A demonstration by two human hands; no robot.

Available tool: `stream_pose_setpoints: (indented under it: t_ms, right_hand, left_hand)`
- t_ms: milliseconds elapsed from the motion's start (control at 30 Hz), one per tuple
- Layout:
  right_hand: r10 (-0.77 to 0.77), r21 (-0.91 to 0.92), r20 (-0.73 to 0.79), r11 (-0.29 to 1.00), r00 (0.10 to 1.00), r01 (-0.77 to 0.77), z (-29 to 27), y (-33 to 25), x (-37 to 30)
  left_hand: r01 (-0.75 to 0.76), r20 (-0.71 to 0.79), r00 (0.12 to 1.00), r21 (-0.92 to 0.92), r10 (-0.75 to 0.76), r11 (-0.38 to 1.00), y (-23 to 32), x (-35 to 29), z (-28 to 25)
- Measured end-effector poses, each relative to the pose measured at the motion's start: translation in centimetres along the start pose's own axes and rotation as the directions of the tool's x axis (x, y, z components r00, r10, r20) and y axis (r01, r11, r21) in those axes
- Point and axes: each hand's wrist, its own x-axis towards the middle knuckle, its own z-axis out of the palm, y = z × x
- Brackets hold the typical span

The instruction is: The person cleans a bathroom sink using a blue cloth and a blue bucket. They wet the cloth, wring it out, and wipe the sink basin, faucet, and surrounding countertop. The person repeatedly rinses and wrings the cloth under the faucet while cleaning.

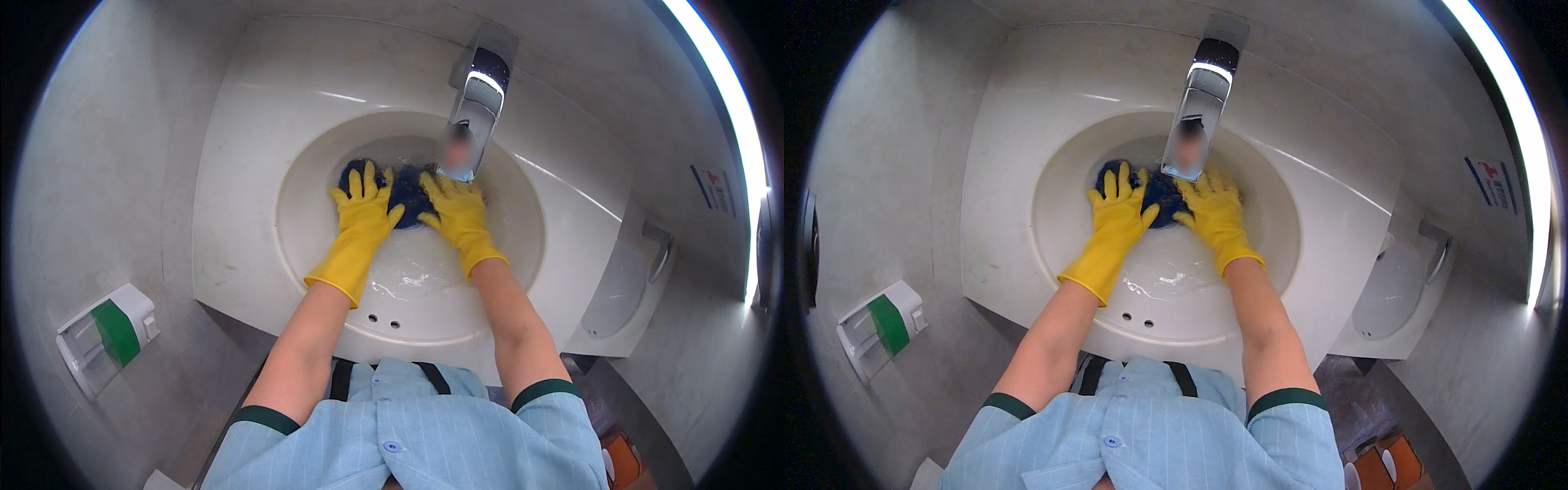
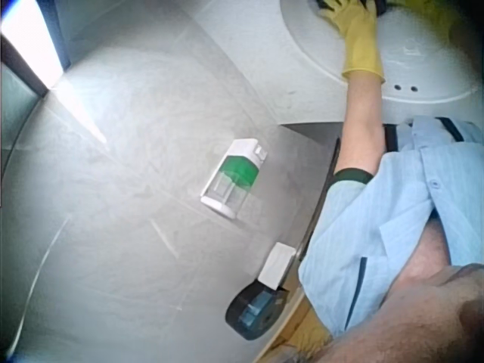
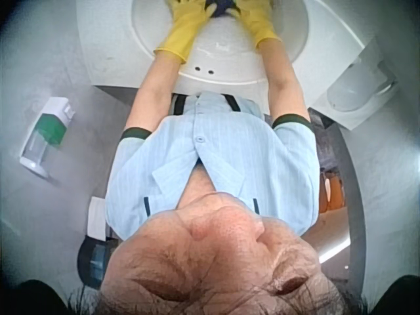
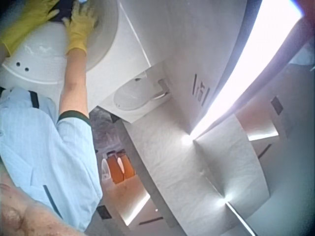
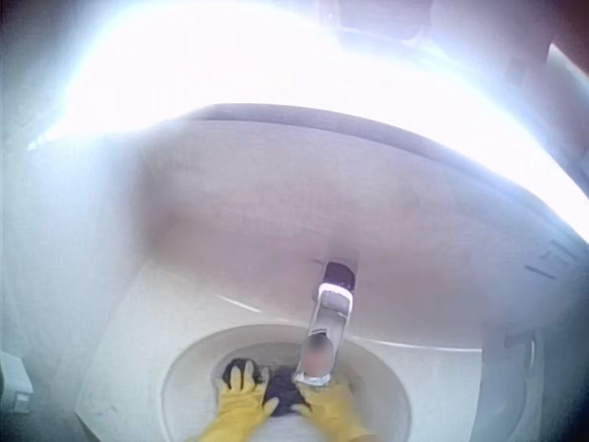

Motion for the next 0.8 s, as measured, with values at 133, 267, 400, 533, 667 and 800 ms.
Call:
stream_pose_setpoints:
  t_ms: [133, 267, 400, 533, 667, 800]
  right_hand:
    - [0.392, 0.111, -0.01, 0.915, 0.92, -0.389, 2.3, -1.0, 0.8]
    - [0.6, 0.836, 0.099, 0.383, 0.794, -0.394, 2.6, -6.2, 1.2]
    - [0.395, 0.896, 0.083, 0.372, 0.915, -0.242, -2.7, -10.8, -0.9]
    - [0.082, 0.924, -0.12, 0.373, 0.989, 0.081, -7.9, -15.6, -3.2]
    - [0.07, 0.758, -0.178, 0.646, 0.981, 0.092, -8.1, -18.1, -5.6]
    - [0.084, 0.577, -0.15, 0.817, 0.985, 0.018, -5.5, -15.6, -4.3]
  left_hand:
    - [0.044, 0.008, 0.999, -0.104, -0.044, 0.994, -0.2, 0.5, -0.6]
    - [0.232, 0.073, 0.967, -0.641, -0.243, 0.732, 0.8, 0.2, -0.9]
    - [0.381, 0.343, 0.924, -0.809, 0.167, -0.448, -2.4, 1.2, 1.9]
    - [0.492, 0.29, 0.871, -0.499, 0.398, -0.714, -2.7, 0.5, 0.8]
    - [0.374, 0.275, 0.927, -0.65, 0.255, -0.661, -1.7, -1.5, 0.3]
    - [0.333, 0.303, 0.94, -0.714, 0.157, -0.616, -0.7, -4.8, -0.3]
